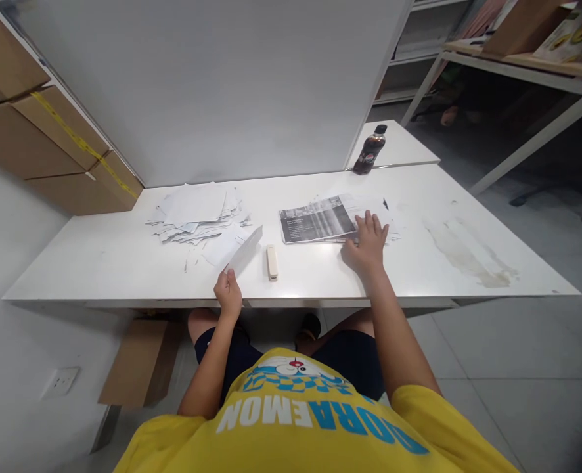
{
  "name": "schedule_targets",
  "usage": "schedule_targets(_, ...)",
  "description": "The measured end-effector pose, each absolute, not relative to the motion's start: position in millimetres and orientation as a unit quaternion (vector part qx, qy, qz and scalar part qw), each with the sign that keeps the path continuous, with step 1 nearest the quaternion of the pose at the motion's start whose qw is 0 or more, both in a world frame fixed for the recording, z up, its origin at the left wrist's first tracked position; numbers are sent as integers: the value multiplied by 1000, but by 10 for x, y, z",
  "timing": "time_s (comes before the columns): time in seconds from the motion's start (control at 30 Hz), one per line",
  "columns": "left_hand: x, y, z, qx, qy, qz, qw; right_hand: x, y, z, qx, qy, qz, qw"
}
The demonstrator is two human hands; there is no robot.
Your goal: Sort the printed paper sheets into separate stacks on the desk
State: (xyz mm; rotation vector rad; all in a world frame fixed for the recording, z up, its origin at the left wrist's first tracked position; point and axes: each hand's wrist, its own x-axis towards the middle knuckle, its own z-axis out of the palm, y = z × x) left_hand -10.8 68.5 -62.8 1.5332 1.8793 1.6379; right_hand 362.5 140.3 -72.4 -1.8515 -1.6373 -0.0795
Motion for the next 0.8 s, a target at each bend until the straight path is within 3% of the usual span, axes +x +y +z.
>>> schedule_targets(0.2, -109, 701, -664, 552, 624, 547, 76, 3770, 1471, -808, -782, -475, 2, 403)
schedule_targets(0.4, -102, 719, -705, 594, 601, 531, 65, 3699, 1367, -710, -788, -433, -125, 419)
schedule_targets(0.6, -106, 714, -698, 629, 576, 521, 36, 3708, 1283, -716, -746, -449, -171, 461)
schedule_targets(0.8, -90, 710, -668, 652, 567, 502, 13, 3676, 1290, -682, -731, -535, -172, 388)
